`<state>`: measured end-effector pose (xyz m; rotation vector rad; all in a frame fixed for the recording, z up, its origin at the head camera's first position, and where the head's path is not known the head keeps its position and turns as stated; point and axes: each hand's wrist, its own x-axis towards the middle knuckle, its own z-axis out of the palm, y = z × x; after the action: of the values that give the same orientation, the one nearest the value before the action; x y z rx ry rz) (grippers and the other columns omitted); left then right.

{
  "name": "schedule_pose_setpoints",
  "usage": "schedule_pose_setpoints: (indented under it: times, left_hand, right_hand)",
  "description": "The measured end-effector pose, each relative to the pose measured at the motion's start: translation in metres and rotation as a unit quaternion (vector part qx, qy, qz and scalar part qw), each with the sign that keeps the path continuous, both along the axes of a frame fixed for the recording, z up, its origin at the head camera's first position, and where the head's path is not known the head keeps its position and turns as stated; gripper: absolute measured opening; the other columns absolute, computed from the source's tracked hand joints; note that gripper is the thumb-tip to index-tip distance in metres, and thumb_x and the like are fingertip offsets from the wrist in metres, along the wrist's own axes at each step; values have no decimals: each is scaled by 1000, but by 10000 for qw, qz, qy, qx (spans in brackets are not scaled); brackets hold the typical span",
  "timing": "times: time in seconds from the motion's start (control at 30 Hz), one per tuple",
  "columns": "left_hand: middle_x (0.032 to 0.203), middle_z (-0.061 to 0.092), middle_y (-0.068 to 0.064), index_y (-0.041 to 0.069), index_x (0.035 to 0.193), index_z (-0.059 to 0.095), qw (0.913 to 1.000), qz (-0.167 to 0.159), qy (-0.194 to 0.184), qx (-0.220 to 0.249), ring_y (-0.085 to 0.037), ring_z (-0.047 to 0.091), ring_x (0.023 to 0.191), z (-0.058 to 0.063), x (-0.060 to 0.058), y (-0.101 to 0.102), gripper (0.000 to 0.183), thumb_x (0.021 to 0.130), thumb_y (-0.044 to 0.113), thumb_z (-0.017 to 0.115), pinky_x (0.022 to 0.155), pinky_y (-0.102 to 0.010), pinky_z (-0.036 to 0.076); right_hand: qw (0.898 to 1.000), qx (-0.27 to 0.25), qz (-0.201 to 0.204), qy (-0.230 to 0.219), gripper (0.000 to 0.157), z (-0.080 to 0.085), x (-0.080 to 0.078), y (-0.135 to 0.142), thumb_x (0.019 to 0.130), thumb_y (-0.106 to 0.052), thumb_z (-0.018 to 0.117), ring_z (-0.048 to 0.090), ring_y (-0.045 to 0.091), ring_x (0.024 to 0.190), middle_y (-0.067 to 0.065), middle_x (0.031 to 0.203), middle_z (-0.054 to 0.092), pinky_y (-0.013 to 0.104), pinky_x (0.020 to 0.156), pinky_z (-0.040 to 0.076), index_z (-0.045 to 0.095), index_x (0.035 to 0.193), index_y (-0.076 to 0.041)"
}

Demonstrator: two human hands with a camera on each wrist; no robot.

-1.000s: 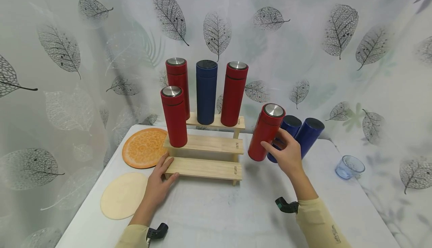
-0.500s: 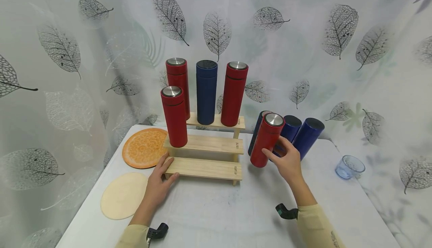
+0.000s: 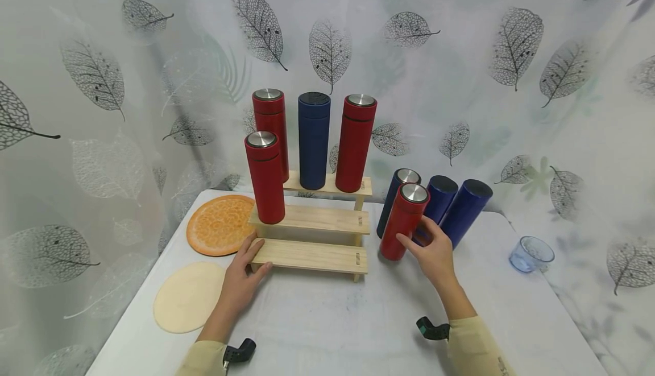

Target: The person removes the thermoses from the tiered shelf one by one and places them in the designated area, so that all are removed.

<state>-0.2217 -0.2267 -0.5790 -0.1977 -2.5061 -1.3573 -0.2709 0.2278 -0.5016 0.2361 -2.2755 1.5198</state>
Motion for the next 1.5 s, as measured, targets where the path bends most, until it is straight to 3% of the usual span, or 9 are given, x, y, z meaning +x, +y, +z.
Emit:
schedule_pose_setpoints:
  times: [0.43, 0.63, 0.87, 1.03, 1.27, 1.5]
  left_hand:
    - [176, 31, -10, 6, 159, 56, 10000, -11, 40, -35, -40, 28, 160, 0, 0, 0, 66, 101, 27, 81, 118, -58, 41]
    - [176, 31, -10, 6, 158, 56, 10000, -7, 41, -59, -39, 27, 161, 0, 0, -1, 66, 101, 28, 81, 118, -58, 41]
    - [176, 30, -10, 6, 159, 55, 10000, 0, 38, -38, -40, 28, 160, 1, 1, -1, 67, 101, 27, 81, 117, -59, 42]
    - [176, 30, -10, 6, 159, 55, 9999, -14, 92, -41, -40, 28, 160, 1, 0, -1, 66, 101, 27, 80, 118, -59, 42]
    - [176, 31, -10, 6, 159, 55, 9999, -15, 131, -82, -39, 28, 160, 0, -1, -1, 66, 101, 26, 81, 118, -57, 41]
    - [176, 31, -10, 6, 159, 55, 9999, -37, 138, -64, -38, 27, 161, 0, -2, -2, 66, 102, 27, 80, 119, -56, 40]
  right_hand:
    - [9997, -66, -60, -228, 64, -20, -3, 2, 92, -16, 90, 66, 36, 128, 19, 141, 68, 52, 106, 53, 62, 147, 0]
    - [9996, -169, -29, -206, 63, -24, -3, 2, 92, -14, 90, 66, 34, 128, 19, 141, 68, 49, 107, 53, 62, 147, 0]
    - [9990, -237, -12, -388, 63, 2, 14, -11, 92, -3, 86, 63, 42, 130, 28, 143, 64, 57, 108, 50, 58, 148, 7]
    - [9985, -335, -32, -429, 63, -6, 10, -9, 92, -3, 87, 63, 41, 130, 26, 143, 64, 54, 108, 49, 58, 148, 7]
    - [9987, -287, -79, -410, 65, -29, -3, 2, 92, -5, 88, 64, 34, 130, 21, 144, 65, 46, 107, 52, 59, 150, 2]
    - [9982, -389, -59, -457, 63, -26, -2, 1, 91, -4, 89, 64, 12, 123, 20, 140, 67, 45, 108, 52, 61, 147, 1]
